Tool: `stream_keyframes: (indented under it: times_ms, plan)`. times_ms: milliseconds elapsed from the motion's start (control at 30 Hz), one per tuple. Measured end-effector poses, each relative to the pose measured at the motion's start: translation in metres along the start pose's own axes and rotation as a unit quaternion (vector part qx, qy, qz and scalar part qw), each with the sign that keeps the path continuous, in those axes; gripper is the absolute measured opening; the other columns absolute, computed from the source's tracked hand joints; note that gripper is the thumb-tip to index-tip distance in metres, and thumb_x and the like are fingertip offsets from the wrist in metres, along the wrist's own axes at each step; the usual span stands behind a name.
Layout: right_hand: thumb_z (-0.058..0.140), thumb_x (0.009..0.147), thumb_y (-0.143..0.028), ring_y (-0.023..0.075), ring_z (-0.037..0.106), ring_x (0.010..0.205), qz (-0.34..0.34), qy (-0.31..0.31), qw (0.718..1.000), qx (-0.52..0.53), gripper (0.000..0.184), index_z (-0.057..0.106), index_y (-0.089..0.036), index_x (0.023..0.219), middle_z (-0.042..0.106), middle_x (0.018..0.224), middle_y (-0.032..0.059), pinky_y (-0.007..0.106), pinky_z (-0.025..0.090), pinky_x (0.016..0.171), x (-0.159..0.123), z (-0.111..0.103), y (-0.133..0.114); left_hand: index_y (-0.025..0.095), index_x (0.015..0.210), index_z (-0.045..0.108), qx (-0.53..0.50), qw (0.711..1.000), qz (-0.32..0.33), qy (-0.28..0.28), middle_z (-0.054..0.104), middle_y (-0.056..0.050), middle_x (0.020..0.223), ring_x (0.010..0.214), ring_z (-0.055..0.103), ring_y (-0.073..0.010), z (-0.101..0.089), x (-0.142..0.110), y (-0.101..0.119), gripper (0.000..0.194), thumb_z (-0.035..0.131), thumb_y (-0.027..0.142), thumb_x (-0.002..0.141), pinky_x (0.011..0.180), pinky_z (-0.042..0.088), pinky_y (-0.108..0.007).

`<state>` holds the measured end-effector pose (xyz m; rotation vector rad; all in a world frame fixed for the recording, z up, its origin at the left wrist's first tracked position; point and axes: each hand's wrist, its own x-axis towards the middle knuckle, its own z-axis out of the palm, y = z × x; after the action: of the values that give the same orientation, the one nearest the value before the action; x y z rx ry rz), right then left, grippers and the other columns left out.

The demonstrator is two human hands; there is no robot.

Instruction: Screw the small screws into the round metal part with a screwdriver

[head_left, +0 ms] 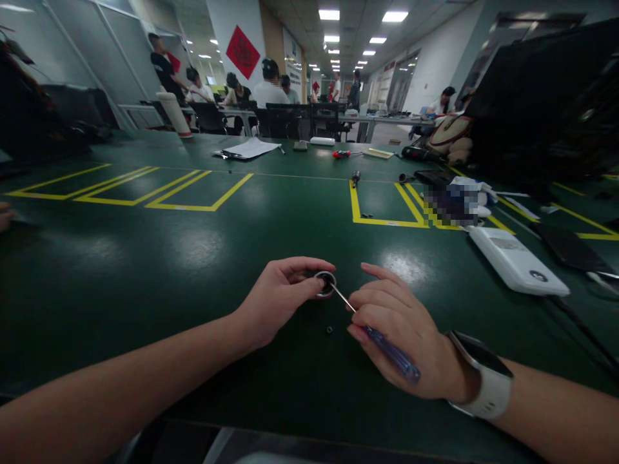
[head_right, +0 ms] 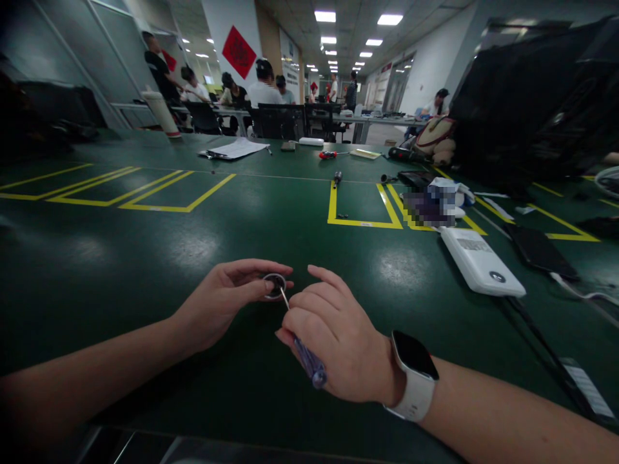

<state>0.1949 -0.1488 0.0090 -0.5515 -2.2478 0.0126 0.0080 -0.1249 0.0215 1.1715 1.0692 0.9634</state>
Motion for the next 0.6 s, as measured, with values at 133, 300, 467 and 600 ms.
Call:
stream_keyframes:
  times_ms: [133,300,467,600]
  plan:
    - [0.05,0.083,-0.01,0.0142,0.06,0.08,-0.003,-0.008,1.0,0.004,0.01,0.05,-0.017,0.09,0.063,0.082,0.0034,0.049,0.04,0.099,-0.0017,0.001,-0.0009,0.013,0.088,0.07,0.005,1.0,0.0,0.01,0.072,-0.006,0.08,0.078,0.066,-0.0174,0.001,-0.0001,0.0015,0.02,0.063,0.014,0.07,0.074,0.052,-0.028]
    - [0.049,0.083,-0.012,0.0144,0.059,0.078,-0.012,-0.011,1.0,-0.004,0.008,0.05,-0.018,0.089,0.063,0.08,0.0024,0.049,0.04,0.099,-0.0011,-0.0005,-0.0041,0.013,0.086,0.07,0.018,1.0,0.007,0.014,0.071,-0.005,0.081,0.079,0.067,-0.0175,0.0013,-0.0011,0.0028,0.018,0.06,0.014,0.072,0.072,0.054,-0.028]
    - [0.05,0.082,-0.01,0.0151,0.06,0.077,-0.017,-0.001,1.0,-0.017,0.008,0.051,-0.016,0.088,0.064,0.079,0.0037,0.048,0.042,0.098,0.0019,-0.0013,-0.0063,0.012,0.087,0.07,0.025,0.999,0.004,0.022,0.072,-0.005,0.079,0.077,0.067,-0.017,0.002,-0.0001,0.0038,0.018,0.059,0.013,0.073,0.07,0.054,-0.026]
    - [0.05,0.082,-0.009,0.0146,0.06,0.076,-0.014,0.004,1.0,-0.021,0.008,0.051,-0.016,0.087,0.064,0.079,0.0039,0.048,0.042,0.097,0.0014,-0.0006,-0.0063,0.01,0.091,0.069,0.032,0.999,0.0,0.03,0.072,-0.005,0.078,0.075,0.067,-0.0156,0.0023,0.0014,0.0036,0.021,0.061,0.013,0.072,0.071,0.054,-0.024]
